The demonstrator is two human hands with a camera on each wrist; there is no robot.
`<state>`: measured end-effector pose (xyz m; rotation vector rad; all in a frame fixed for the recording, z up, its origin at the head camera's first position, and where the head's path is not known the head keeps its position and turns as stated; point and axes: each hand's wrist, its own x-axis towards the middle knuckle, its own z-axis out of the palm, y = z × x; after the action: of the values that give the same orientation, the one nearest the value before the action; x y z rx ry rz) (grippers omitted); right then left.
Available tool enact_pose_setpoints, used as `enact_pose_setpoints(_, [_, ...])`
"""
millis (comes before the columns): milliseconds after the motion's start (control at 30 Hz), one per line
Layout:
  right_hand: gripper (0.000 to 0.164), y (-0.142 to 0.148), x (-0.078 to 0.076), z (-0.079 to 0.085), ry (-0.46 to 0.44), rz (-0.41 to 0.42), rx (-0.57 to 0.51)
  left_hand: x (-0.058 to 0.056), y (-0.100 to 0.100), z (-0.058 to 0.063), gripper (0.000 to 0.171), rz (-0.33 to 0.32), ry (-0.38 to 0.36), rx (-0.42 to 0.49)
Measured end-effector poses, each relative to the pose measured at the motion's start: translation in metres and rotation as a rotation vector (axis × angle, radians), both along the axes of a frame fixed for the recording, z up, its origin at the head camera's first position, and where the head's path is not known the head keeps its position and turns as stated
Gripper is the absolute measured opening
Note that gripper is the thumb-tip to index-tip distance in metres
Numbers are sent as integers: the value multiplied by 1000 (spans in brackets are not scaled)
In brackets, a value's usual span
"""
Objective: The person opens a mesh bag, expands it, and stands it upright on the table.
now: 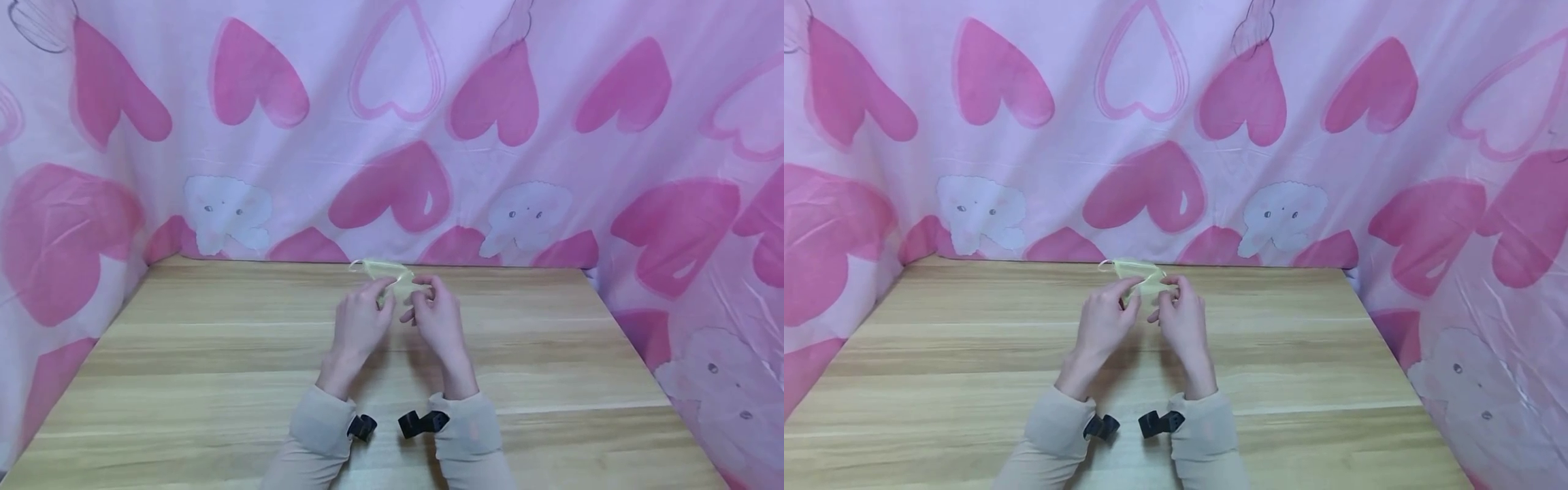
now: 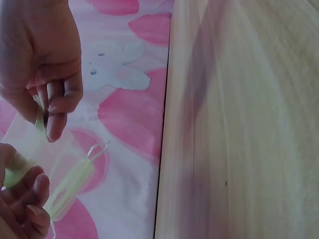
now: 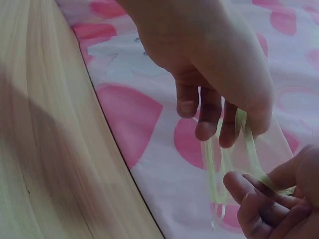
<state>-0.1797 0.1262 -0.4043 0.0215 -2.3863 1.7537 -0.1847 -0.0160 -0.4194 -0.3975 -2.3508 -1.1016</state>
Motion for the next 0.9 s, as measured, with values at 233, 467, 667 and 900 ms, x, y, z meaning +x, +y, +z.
enact_pose_setpoints(233, [24,-1,0,1,36,-67,18,0,1,2,30,61,-70,84])
enact_pose_setpoints(467, [20,0,1,2,45,-82,60,0,-1,3,26,82,-80,82])
enact_pose_setpoints(667, [18,2,3,3,66,-85,123,1,2,4,25,49,-122,60])
enact_pose_setpoints(900, [23,1,3,6,132,-120,186,1,3,4,27,61,-134,54])
